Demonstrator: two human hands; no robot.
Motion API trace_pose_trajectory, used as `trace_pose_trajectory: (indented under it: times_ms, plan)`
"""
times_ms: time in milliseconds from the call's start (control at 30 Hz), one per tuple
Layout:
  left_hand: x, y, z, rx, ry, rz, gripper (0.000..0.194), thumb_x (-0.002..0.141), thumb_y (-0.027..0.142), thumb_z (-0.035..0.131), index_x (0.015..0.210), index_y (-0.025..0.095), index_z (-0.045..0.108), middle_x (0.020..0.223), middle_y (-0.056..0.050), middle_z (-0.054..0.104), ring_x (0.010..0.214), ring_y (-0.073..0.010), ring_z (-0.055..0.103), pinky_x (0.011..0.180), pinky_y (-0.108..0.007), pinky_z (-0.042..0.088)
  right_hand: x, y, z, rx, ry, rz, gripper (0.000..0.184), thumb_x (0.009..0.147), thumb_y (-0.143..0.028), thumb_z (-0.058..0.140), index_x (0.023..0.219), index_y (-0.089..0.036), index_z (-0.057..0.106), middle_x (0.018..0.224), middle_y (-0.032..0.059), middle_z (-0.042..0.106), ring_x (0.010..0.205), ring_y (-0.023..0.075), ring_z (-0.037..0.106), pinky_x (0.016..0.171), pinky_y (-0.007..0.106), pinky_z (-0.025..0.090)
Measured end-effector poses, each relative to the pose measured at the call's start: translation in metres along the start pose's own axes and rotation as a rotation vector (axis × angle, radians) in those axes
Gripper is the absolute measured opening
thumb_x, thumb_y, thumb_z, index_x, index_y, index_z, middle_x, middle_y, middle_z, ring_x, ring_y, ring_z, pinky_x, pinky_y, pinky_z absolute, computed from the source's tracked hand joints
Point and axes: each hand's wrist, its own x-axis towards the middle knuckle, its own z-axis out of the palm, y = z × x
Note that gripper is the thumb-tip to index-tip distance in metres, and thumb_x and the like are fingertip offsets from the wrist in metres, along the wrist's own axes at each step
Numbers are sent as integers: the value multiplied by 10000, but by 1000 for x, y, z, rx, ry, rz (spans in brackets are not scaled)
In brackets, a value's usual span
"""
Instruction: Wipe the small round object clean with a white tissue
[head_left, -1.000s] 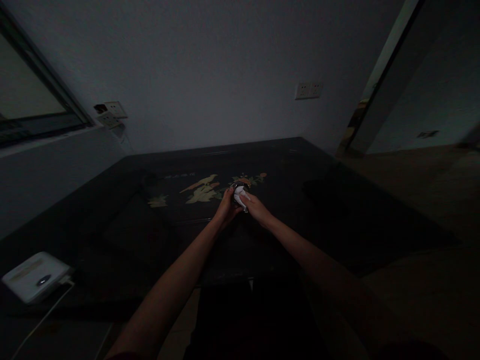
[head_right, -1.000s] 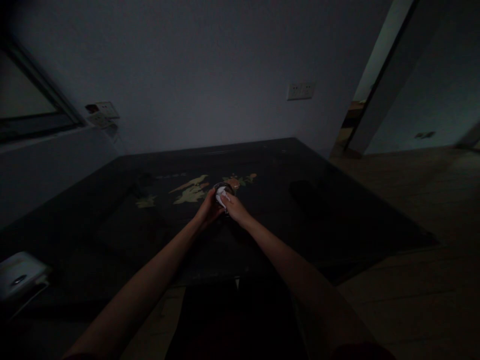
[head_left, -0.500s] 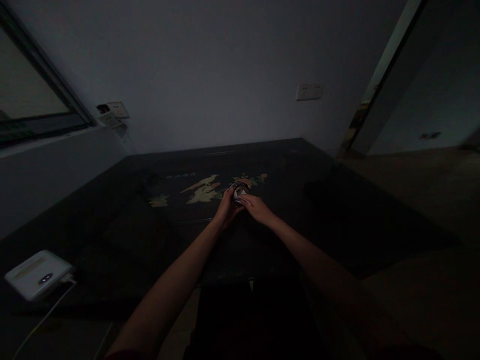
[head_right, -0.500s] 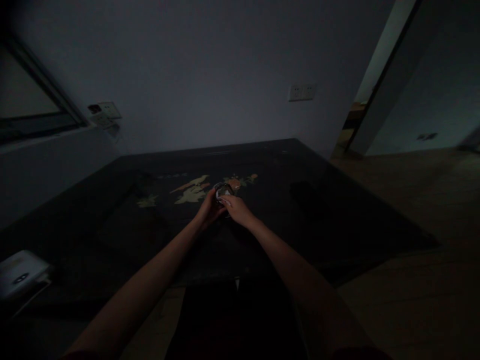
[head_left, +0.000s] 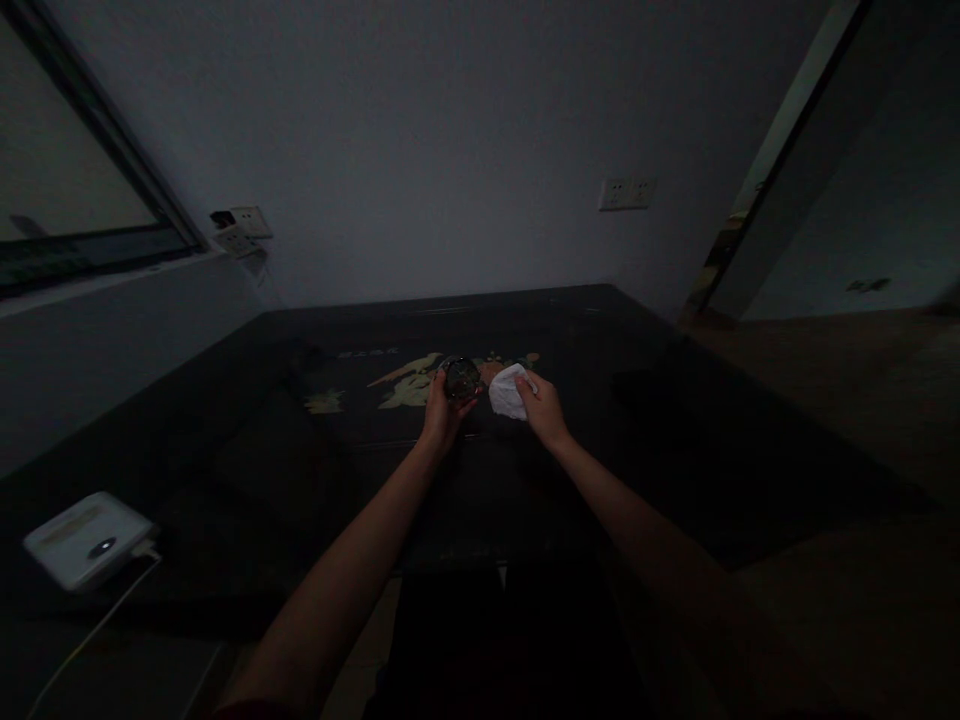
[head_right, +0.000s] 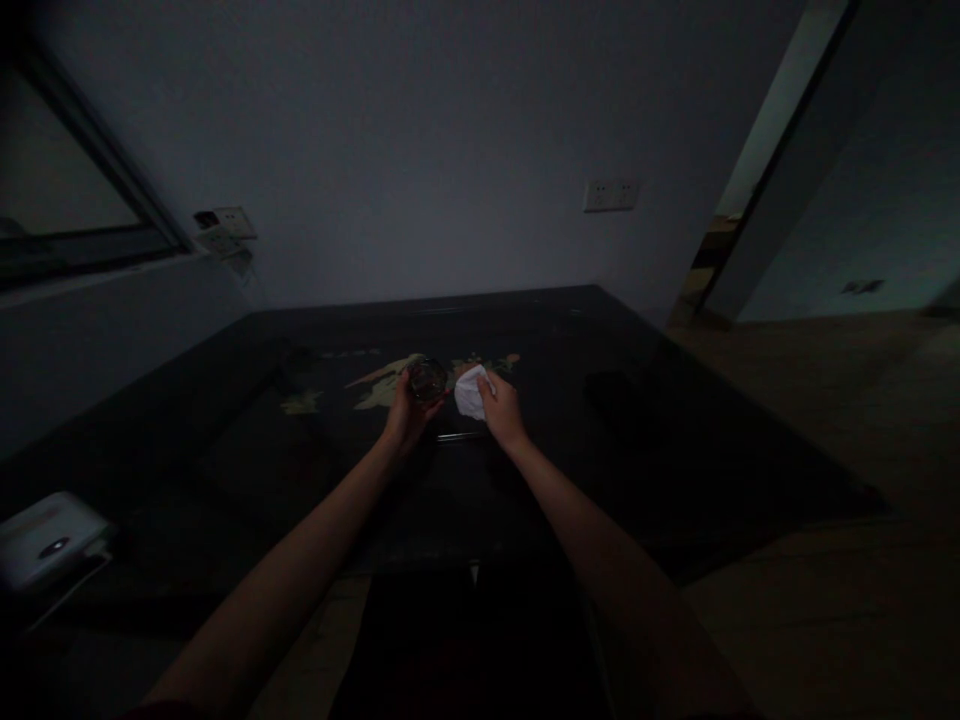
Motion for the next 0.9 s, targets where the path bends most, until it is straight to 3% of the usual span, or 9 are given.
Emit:
trace_pose_trajectory:
  times_ms: [133,333,533,633,733,900]
  plan:
    - [1,5,-2,-31,15,44,562,825,610,517,1271,277,448,1124,-79,650,792,-174,691,761,-299,482,-1,1,0,-167,-37,-13,410,917,-466,378,868,-161,648,777,74,667,723,213,576,693,297,430]
    - [-1,8,1,-49,-10,21,529,849,597,487,1253,255,474,1110,-75,652,804,-176,692,734,-281,491,-5,0,1,-341,-187,-48,331,927,-312,388,1013,-178,678,975,124,708,893,269,644,804,349,450]
    - [-3,9,4,-62,-16,3,481,873,588,458,1231,270,498,1098,-65,662,791,-171,692,733,-289,508,-14,-2,6,-426,-391,-96,462,877,-131,401,1273,-274,591,1298,53,622,1168,253,574,979,382,418]
    - [-3,10,5,-56,-7,22,513,852,611,480,1233,267,491,1106,-76,657,796,-182,694,702,-289,519,-21,-6,13,-506,-511,-112,448,903,-154,400,1280,-307,587,1286,46,630,1151,253,583,971,388,425]
    - [-3,11,6,-25,-12,115,522,837,590,524,1243,266,472,1168,-83,633,810,-193,693,635,-265,522,-27,-9,18,-585,-624,-187,404,904,-226,484,1297,-253,578,1292,100,619,1188,274,553,1003,414,389]
    - [-3,10,6,72,-19,245,518,786,523,633,1211,258,499,1214,-76,607,861,-196,671,608,-253,526,-27,-9,15,-531,-707,-220,669,743,-509,709,1333,-245,536,1353,135,565,1270,319,468,1050,500,294]
